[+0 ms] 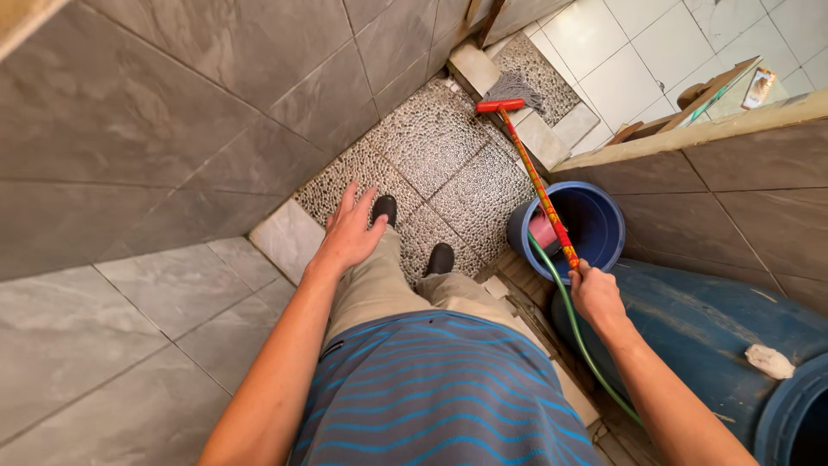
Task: The person mops a tiled floor in a bathroom, navigating around a squat toilet and several large containers using a mop with a red head.
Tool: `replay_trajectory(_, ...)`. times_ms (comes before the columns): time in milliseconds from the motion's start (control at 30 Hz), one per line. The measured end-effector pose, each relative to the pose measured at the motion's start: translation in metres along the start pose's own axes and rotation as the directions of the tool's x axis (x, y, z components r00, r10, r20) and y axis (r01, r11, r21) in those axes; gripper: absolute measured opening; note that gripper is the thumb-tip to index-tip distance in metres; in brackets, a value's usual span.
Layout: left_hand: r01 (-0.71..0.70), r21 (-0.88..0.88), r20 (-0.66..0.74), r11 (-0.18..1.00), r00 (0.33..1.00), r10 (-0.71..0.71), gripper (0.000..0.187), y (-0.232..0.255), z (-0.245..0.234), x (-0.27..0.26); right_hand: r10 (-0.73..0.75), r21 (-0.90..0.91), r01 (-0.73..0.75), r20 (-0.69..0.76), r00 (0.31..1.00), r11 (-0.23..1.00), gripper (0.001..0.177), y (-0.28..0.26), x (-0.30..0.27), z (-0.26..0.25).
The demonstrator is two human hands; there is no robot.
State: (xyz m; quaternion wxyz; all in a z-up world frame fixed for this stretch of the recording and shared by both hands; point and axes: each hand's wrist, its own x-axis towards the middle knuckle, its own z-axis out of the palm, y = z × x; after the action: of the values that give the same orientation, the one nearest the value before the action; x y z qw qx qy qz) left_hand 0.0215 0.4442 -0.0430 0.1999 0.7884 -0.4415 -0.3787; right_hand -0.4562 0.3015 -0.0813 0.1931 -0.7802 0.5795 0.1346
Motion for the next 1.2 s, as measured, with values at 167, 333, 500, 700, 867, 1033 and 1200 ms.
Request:
replay_trajectory(167, 0.086, -0.011, 0.067, 0.996, 0.994, -0.085, 0.068, 0.006, 0.037, -0.054, -0.011, 0.006, 0.011, 0.058, 0.998, 1.0, 0.034, 0.013, -0.03, -0.001)
replay_trajectory(333, 0.012, -0.018, -0.01, 1.0, 1.0, -0.012, 0.069, 0.01, 0.052, -0.072, -0.057, -0.019, 0.061, 0.152, 0.987, 0.998, 0.031, 0.008, -0.059, 0.001)
replay_trajectory(500, 0.004, -0.021, -0.019, 1.0, 1.0, -0.004, 0.066, -0.001, 0.043, -0.085, -0.237, -0.028, 0.253, 0.257, 0.937, 0.967, 0.029, -0.014, -0.072, 0.013)
replay_trajectory(700, 0.02, -0.08, -0.115, 0.997, 0.993, -0.029, 0.066, -0.062, 0.013, -0.136, -0.403, -0.119, 0.526, 0.507, 0.762, 0.842, 0.037, -0.102, -0.073, 0.036)
replay_trajectory(867, 0.175, -0.12, -0.153, 0.977, 0.969, -0.193, 0.067, -0.131, -0.004, -0.198, -0.472, -0.102, 0.607, 0.533, 0.703, 0.788, 0.034, -0.208, -0.088, 0.073)
replay_trajectory(1033, 0.24, -0.161, -0.194, 0.957, 0.943, -0.269, 0.069, -0.187, -0.007, -0.235, -0.388, -0.181, 0.553, 0.54, 0.747, 0.813, 0.034, -0.309, -0.115, 0.109)
replay_trajectory(1200, 0.255, -0.136, -0.169, 0.957, 0.946, -0.276, 0.07, -0.206, -0.007, -0.228, -0.277, -0.144, 0.383, 0.47, 0.838, 0.913, 0.039, -0.301, -0.115, 0.112)
